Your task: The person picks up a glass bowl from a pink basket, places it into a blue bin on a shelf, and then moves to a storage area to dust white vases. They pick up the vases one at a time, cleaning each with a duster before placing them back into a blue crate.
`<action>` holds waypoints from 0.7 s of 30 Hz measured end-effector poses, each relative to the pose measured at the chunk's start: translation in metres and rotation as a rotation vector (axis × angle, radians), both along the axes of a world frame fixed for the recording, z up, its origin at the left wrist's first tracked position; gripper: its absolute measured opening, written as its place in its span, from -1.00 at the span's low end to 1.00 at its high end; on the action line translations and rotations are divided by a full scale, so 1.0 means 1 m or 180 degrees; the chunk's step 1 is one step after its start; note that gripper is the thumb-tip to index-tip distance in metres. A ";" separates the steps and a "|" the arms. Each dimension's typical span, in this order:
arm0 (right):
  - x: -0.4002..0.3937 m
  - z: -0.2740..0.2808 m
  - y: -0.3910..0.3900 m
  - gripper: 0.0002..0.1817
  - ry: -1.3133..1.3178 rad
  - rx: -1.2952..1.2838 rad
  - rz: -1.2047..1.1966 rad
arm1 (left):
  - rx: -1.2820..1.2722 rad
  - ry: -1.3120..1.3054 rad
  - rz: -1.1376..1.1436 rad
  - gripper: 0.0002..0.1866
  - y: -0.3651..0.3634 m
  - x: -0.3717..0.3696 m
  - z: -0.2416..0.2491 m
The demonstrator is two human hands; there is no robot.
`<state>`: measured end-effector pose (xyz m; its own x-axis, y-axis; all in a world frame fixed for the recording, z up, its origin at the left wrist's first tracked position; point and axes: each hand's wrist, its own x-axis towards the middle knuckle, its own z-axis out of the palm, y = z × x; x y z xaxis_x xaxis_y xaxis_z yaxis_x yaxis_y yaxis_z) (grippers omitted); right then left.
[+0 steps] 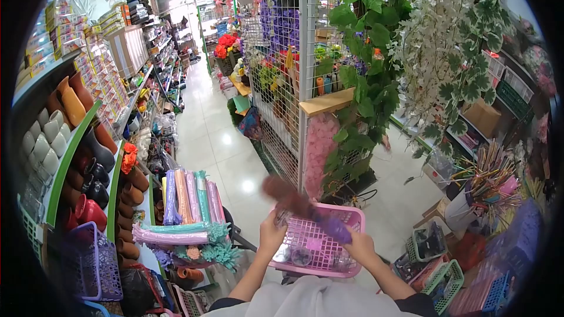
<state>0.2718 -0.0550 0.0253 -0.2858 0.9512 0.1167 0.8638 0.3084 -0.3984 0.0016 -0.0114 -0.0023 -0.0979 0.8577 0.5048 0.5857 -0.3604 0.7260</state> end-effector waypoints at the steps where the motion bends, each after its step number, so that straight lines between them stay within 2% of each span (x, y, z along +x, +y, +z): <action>1: 0.000 -0.001 0.006 -0.35 0.0166 -0.0120 -0.0366 | -0.0498 -0.0880 -0.0117 -0.66 -0.002 0.005 0.010; 2: 0.001 0.000 0.011 -0.36 0.0332 -0.0220 -0.0722 | -0.0455 -0.0975 -0.0109 -0.63 -0.002 0.008 0.018; 3: 0.003 0.001 0.012 -0.36 0.0322 -0.0200 -0.0703 | -0.0432 -0.0987 -0.0095 -0.63 0.002 0.006 0.014; 5: 0.004 -0.001 0.004 -0.43 0.0423 0.0009 0.0105 | 0.0522 0.0262 -0.0315 -0.59 0.008 -0.005 -0.011; 6: 0.003 -0.001 0.005 -0.43 0.0436 -0.0005 0.0097 | -0.0597 -0.0700 -0.0199 -0.56 0.008 0.000 -0.014; 8: 0.002 0.002 0.009 -0.46 0.0137 -0.0692 -0.0497 | -0.0347 -0.0776 -0.0145 -0.59 0.016 0.003 -0.016; 9: 0.002 0.003 0.010 -0.46 0.0126 -0.0690 -0.0508 | -0.0069 -0.0864 -0.0074 -0.61 0.017 0.007 -0.011; 10: 0.001 0.003 0.012 -0.47 0.0305 -0.0503 -0.0901 | -0.0948 -0.2063 -0.0420 -0.67 0.015 0.010 -0.008; 11: 0.000 0.003 0.013 -0.49 0.0495 -0.0321 -0.1294 | -0.0950 -0.2054 -0.0425 -0.67 0.013 0.011 -0.003; 13: 0.004 -0.001 0.014 -0.49 0.0773 -0.0375 -0.1308 | -0.1427 -0.3819 -0.0887 -0.67 0.010 0.013 0.006; 14: 0.008 -0.002 0.017 -0.50 0.1029 -0.0406 -0.1294 | -0.1424 -0.4288 -0.1162 -0.61 0.013 0.013 0.003; 15: 0.010 -0.006 0.017 -0.50 0.1030 -0.0399 -0.1286 | -0.1412 -0.4288 -0.1162 -0.61 0.019 0.010 -0.013; 17: 0.015 -0.020 0.010 -0.55 0.0753 0.0557 -0.0197 | -0.2141 -0.6178 -0.1937 -0.64 0.030 0.000 -0.048; 18: 0.020 -0.023 0.013 -0.60 0.0621 0.0854 0.0246 | -0.1066 -0.5515 -0.2430 -0.68 0.005 0.015 -0.015; 19: 0.023 -0.021 0.016 -0.60 0.0622 0.0862 0.0236 | -0.1072 -0.5509 -0.2443 -0.68 0.008 0.015 -0.017; 21: 0.027 -0.016 0.021 -0.56 0.0007 0.0794 0.0032 | -0.1772 -0.6083 -0.2086 -0.71 0.018 0.011 -0.029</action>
